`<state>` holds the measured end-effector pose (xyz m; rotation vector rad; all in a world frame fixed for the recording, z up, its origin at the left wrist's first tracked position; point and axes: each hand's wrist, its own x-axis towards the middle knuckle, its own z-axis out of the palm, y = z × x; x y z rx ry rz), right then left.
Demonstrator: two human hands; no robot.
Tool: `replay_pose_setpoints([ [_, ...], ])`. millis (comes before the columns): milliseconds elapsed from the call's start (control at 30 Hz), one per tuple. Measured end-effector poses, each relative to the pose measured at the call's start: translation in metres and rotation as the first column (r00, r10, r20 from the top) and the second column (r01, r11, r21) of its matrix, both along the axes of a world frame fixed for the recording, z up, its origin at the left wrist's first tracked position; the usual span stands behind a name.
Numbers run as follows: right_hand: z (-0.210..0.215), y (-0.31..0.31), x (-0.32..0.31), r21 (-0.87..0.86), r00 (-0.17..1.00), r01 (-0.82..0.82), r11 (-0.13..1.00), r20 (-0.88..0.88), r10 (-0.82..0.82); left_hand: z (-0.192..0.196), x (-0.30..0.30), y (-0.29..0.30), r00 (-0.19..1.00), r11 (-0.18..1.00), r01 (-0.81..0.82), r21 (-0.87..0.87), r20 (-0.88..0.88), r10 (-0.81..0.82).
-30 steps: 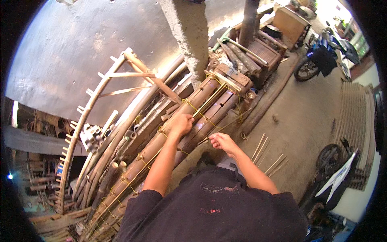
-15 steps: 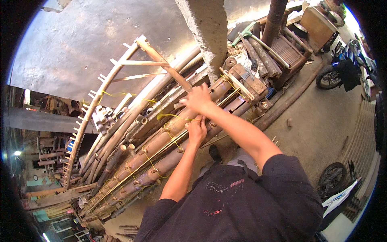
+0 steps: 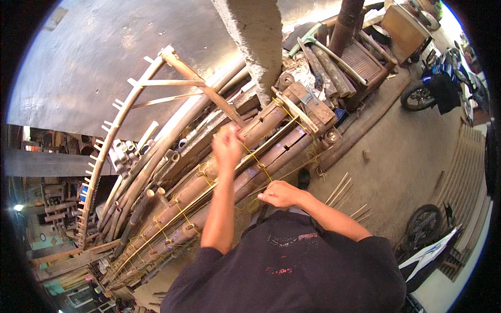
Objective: The person repeatedly ties thin bamboo strips to a curved bamboo frame using yellow string. They wrap the string around the frame and strips, pull it tight, and tie knots to secure the strips in place. The person briefly picks up a red helmet and places it on the frame before resuming the tying task.
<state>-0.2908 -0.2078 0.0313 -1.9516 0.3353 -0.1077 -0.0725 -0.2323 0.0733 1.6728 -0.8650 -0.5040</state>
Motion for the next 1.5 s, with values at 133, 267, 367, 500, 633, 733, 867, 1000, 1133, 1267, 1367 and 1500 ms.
replay_pose_setpoints([
  [133, 0.006, 0.000, -0.020, -0.137, 0.982, 0.030, 0.990, 0.188, -0.003, -0.065, 0.086, -0.048, 0.894, 0.956, -0.176, 0.233, 0.445, 0.056],
  [267, 0.015, -0.037, -0.045, 0.184, 0.947, 0.318, 0.930, -0.017, -0.320, -0.060, 0.080, -0.074, 0.754, 0.619, -0.243, 0.746, 0.547, -0.363],
  [367, -0.080, -0.070, -0.073, 0.377, 0.758, 0.644, 0.665, -0.198, -0.621, 0.015, 0.012, -0.101, 0.706, 0.566, -0.192, 0.801, 0.514, -0.487],
  [500, -0.041, -0.108, -0.062, 0.830, 0.100, 0.177, -0.529, -0.550, -0.829, -0.024, -0.087, -0.089, 0.856, 0.763, 0.326, 0.559, 0.169, -0.489],
  [633, 0.065, -0.116, 0.001, 0.654, 0.363, 0.621, 0.432, 0.249, -0.898, -0.067, -0.132, -0.091, 0.780, 0.858, -0.032, 0.512, 0.549, -0.299],
  [733, 0.111, -0.147, 0.052, -0.522, 0.970, 0.160, 0.838, -0.073, -0.231, -0.103, -0.125, -0.086, 0.791, 0.982, 0.030, 0.189, 0.595, -0.138],
  [867, 0.045, -0.255, 0.087, -0.764, 0.939, -0.028, 0.644, -0.242, -0.246, -0.063, -0.130, -0.091, 0.864, 0.887, 0.017, 0.462, 0.440, -0.246],
  [1000, 0.062, -0.264, 0.076, 0.056, 0.998, 0.043, 0.998, -0.040, -0.041, -0.055, -0.139, -0.093, 0.889, 0.917, -0.030, 0.399, 0.429, -0.157],
  [1133, 0.094, -0.204, -0.054, -0.028, 0.954, -0.300, 0.954, 0.003, 0.300, -0.069, -0.135, -0.086, 0.858, 0.905, -0.150, 0.397, 0.508, -0.081],
  [1267, -0.009, -0.161, -0.113, -0.132, 0.988, 0.051, 0.990, 0.149, -0.031, -0.048, -0.128, -0.104, 0.948, 0.962, -0.016, 0.271, 0.310, -0.071],
  [1367, -0.003, -0.149, -0.109, -0.178, 0.999, 0.036, 0.983, 0.010, -0.035, 0.004, -0.084, -0.161, 0.999, 0.999, 0.042, 0.009, -0.010, -0.041],
  [1500, 0.004, -0.128, -0.110, -0.376, 0.993, 0.100, 0.921, 0.095, -0.069, -0.064, -0.007, -0.194, 0.775, 0.970, -0.207, 0.129, 0.627, 0.082],
])
